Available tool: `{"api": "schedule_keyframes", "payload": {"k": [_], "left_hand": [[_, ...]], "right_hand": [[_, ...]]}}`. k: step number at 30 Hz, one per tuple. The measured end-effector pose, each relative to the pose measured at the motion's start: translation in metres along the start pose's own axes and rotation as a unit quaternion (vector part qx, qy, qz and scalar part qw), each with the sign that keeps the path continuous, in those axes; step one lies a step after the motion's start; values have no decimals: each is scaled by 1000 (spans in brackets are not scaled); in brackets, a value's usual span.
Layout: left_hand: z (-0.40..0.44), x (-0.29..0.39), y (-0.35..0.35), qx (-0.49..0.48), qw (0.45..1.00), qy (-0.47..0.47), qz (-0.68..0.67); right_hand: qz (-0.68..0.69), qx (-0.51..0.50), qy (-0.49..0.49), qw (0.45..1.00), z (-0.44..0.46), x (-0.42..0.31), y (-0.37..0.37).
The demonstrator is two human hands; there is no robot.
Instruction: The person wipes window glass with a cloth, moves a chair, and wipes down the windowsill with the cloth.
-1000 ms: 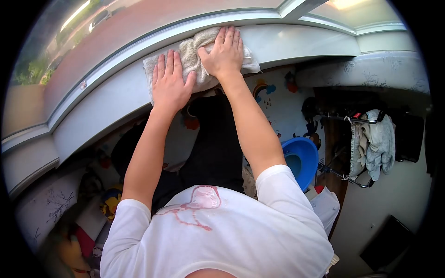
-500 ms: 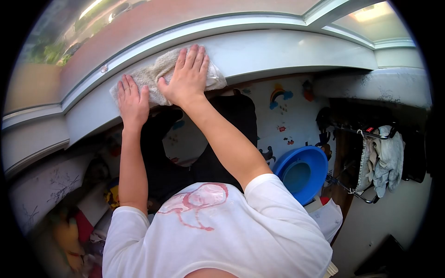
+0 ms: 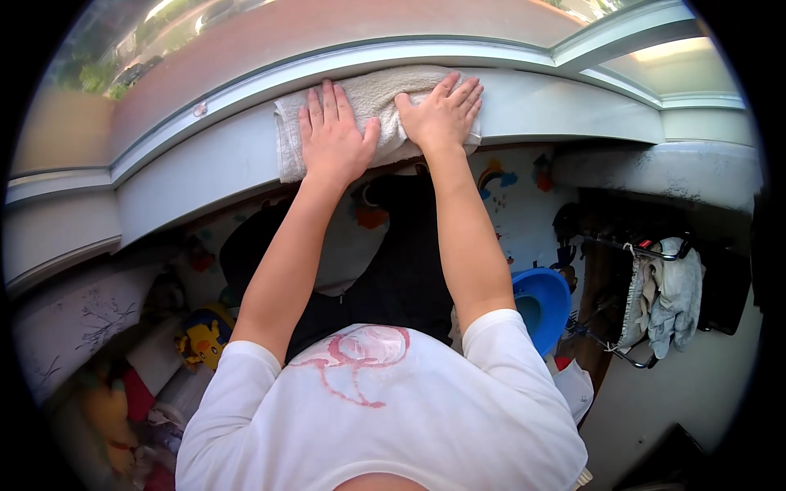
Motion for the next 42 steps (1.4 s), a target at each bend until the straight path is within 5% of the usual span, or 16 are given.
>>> {"api": "schedule_keyframes", "payload": {"k": [18,33,36,39,42], "left_hand": [[-48,-155,-33,12,994,-104,13],[-9,-34,-2,24,999,-40,4],[-12,-38,-4,99,994,-15,-38],[-21,-50,-26,23,999,12,-39],[-24,-66,-21,49,998,23,-36]], "right_hand": [[54,-25,-133,989,-73,-127,23],[-1,9,-46,999,-18,-25,13],[-1,30,-41,999,-16,-30,15],[12,16,-35,999,-17,-34,19],[-7,3,-39,999,-22,-40,17]]}}
Point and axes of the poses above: each hand's wrist, its own z-axis towards the middle knuckle, its own y-axis out of the palm, x = y × z, the point moved 1 cm from there along z, towards the middle knuckle, and after that the axes turned 10 degrees about x, right-handed, at the moved point
